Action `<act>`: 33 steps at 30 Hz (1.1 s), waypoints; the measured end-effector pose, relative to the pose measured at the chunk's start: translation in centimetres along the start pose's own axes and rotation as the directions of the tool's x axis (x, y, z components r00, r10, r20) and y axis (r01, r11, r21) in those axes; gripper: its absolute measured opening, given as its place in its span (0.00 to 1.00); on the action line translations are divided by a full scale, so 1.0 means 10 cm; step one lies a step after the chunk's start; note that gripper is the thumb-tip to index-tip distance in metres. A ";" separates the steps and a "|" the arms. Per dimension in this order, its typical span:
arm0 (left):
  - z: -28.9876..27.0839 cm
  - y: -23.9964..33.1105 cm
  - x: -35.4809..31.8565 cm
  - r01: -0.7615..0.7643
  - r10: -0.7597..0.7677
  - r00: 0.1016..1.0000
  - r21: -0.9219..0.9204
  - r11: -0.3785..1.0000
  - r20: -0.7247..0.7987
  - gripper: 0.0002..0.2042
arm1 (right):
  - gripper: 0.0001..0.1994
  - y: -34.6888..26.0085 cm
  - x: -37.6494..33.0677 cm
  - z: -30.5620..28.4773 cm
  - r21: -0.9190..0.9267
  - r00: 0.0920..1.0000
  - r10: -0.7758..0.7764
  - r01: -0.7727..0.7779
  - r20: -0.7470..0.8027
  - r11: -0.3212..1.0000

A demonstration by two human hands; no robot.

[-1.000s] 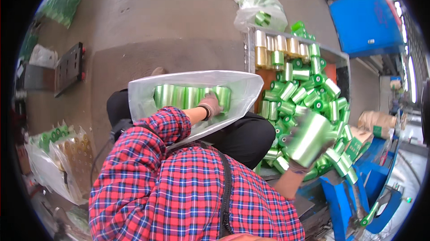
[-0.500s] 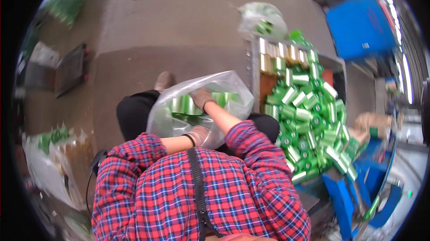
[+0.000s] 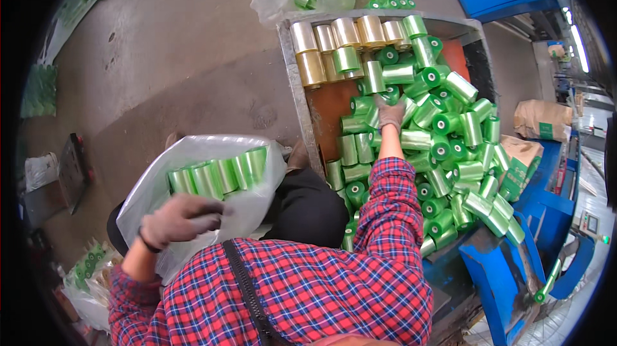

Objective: Packing green industrial plastic film rolls into a transparent plastic bag.

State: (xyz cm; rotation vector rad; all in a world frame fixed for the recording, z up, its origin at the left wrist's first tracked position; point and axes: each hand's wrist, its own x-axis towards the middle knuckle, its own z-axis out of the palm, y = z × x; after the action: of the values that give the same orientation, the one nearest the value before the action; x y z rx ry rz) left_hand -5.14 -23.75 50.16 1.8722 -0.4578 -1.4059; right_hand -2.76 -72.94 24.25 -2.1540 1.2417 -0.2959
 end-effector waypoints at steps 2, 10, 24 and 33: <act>-0.30 0.59 0.01 -0.166 0.080 0.964 -0.342 0.925 -0.252 0.15 | 0.52 -0.01 -0.07 0.02 -0.159 0.991 0.111 -0.098 0.074 0.982; -0.56 1.38 2.01 -0.349 0.288 0.911 -0.180 0.919 -0.295 0.35 | 0.26 -0.64 -0.13 -0.44 0.715 0.617 -0.399 -0.433 0.679 0.548; -0.74 0.60 -0.13 -0.071 0.076 0.996 -0.134 0.988 0.038 0.45 | 0.46 -1.12 0.15 0.07 -0.701 0.932 -0.001 0.274 0.363 0.658; 0.40 -1.12 0.77 0.410 -0.435 0.718 -0.175 0.895 -0.543 0.45 | 0.39 -0.67 -1.44 -1.41 0.851 0.813 -0.314 -0.369 0.490 0.373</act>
State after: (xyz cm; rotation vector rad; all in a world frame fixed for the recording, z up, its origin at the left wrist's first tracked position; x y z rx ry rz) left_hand -7.86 -22.79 36.25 2.3325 0.3282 -1.0101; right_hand -12.49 -64.13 41.04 -1.0119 0.4623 -0.2011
